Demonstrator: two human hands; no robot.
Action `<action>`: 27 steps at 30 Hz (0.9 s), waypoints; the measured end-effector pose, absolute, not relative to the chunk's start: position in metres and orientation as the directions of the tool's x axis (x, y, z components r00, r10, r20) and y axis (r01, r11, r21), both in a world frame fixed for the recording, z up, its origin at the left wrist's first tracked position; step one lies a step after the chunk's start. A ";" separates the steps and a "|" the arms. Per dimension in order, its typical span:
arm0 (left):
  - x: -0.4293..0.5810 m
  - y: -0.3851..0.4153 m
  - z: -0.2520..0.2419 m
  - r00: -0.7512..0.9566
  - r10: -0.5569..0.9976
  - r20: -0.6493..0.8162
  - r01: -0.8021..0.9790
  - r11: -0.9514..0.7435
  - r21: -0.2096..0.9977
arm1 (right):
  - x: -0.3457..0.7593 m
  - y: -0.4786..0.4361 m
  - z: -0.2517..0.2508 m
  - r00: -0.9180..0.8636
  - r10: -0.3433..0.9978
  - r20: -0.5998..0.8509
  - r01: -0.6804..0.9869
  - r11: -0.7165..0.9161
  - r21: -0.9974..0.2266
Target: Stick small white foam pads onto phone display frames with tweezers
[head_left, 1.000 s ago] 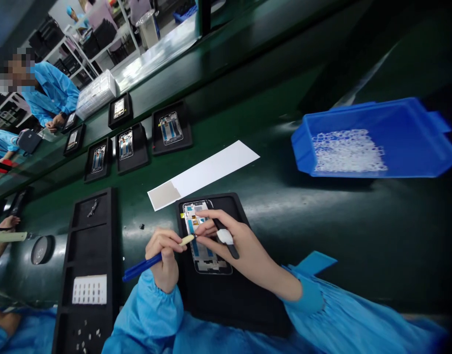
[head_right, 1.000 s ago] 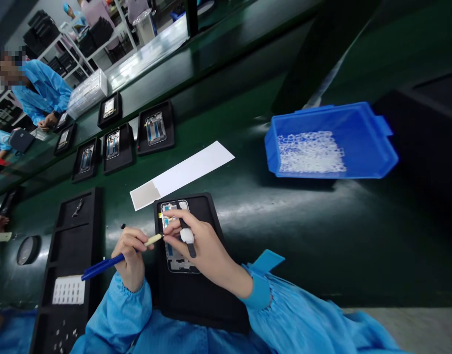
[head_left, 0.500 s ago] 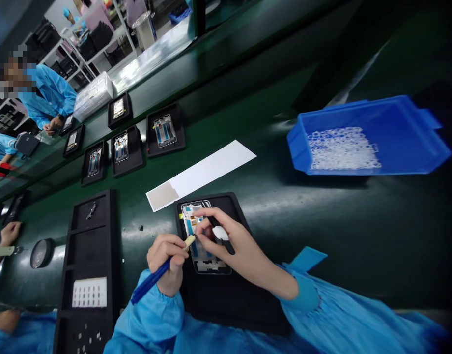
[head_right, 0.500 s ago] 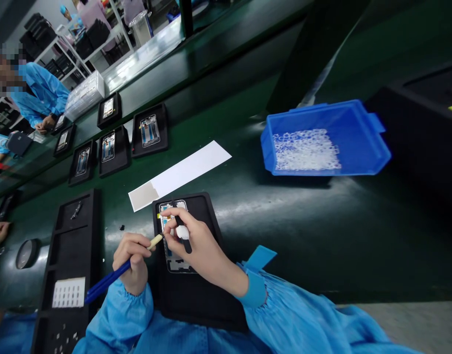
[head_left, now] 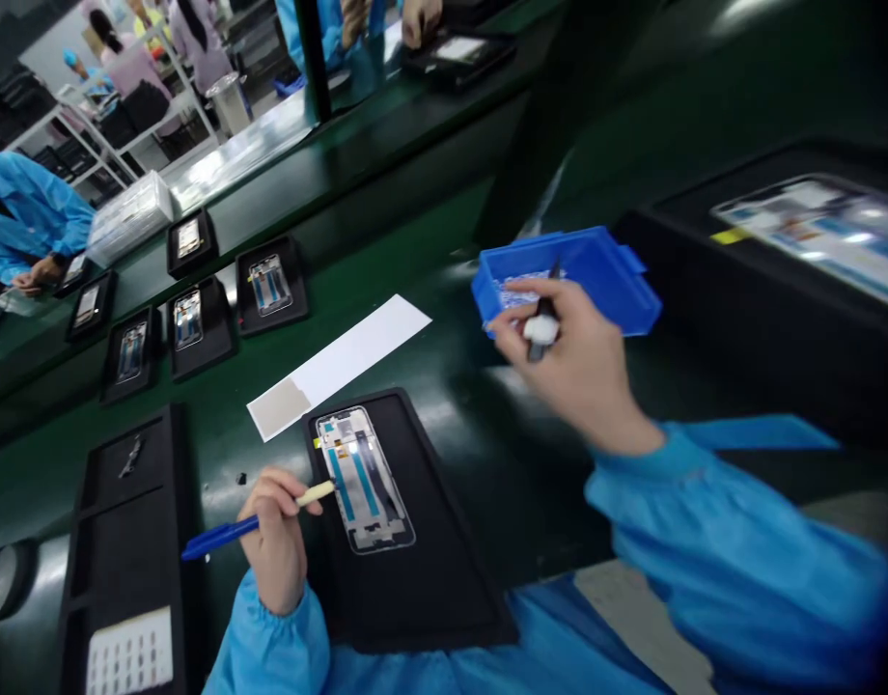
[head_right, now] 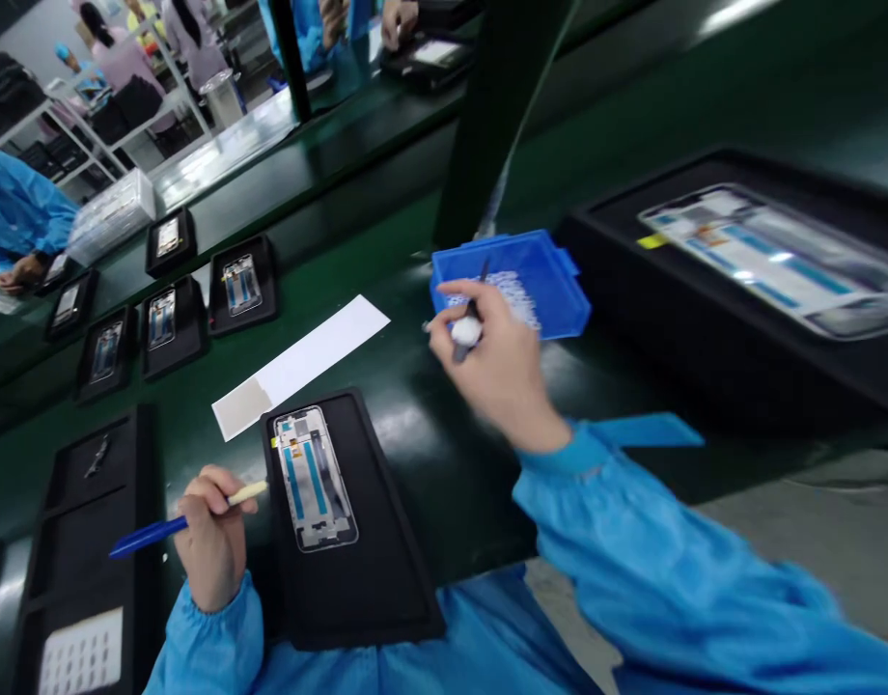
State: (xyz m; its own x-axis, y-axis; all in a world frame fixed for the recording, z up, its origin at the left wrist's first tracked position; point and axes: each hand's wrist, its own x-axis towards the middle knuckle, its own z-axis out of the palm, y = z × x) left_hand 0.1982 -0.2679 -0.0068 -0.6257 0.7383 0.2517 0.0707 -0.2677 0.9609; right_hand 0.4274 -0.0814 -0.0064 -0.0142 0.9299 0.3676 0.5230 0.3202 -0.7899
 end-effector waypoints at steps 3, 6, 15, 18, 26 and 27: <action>0.190 -0.270 -0.006 -0.567 0.780 0.265 0.157 -0.213 0.964 | 0.463 -0.043 -0.001 -0.071 0.957 0.280 0.805 0.221 -0.551; 0.182 -0.271 0.004 -0.435 0.879 0.196 0.317 -0.054 0.947 | 0.459 -0.048 0.000 -0.127 0.942 0.311 0.826 0.274 -0.492; 0.179 -0.270 0.001 -0.488 0.871 0.056 0.328 0.123 0.937 | 0.356 -0.139 -0.040 -0.602 0.676 0.424 0.461 0.728 -0.507; 0.181 -0.270 -0.007 -0.563 0.824 0.068 0.288 0.118 0.950 | 0.344 -0.140 -0.049 -0.610 0.681 0.405 0.506 0.728 -0.462; 0.179 -0.274 -0.006 -0.576 0.809 0.116 0.374 0.135 0.918 | 0.360 -0.160 -0.053 -0.637 0.663 0.393 0.428 0.729 -0.534; 0.180 -0.273 -0.006 -0.563 0.817 0.127 0.395 0.131 0.909 | 0.361 -0.161 -0.054 -0.635 0.669 0.387 0.412 0.716 -0.563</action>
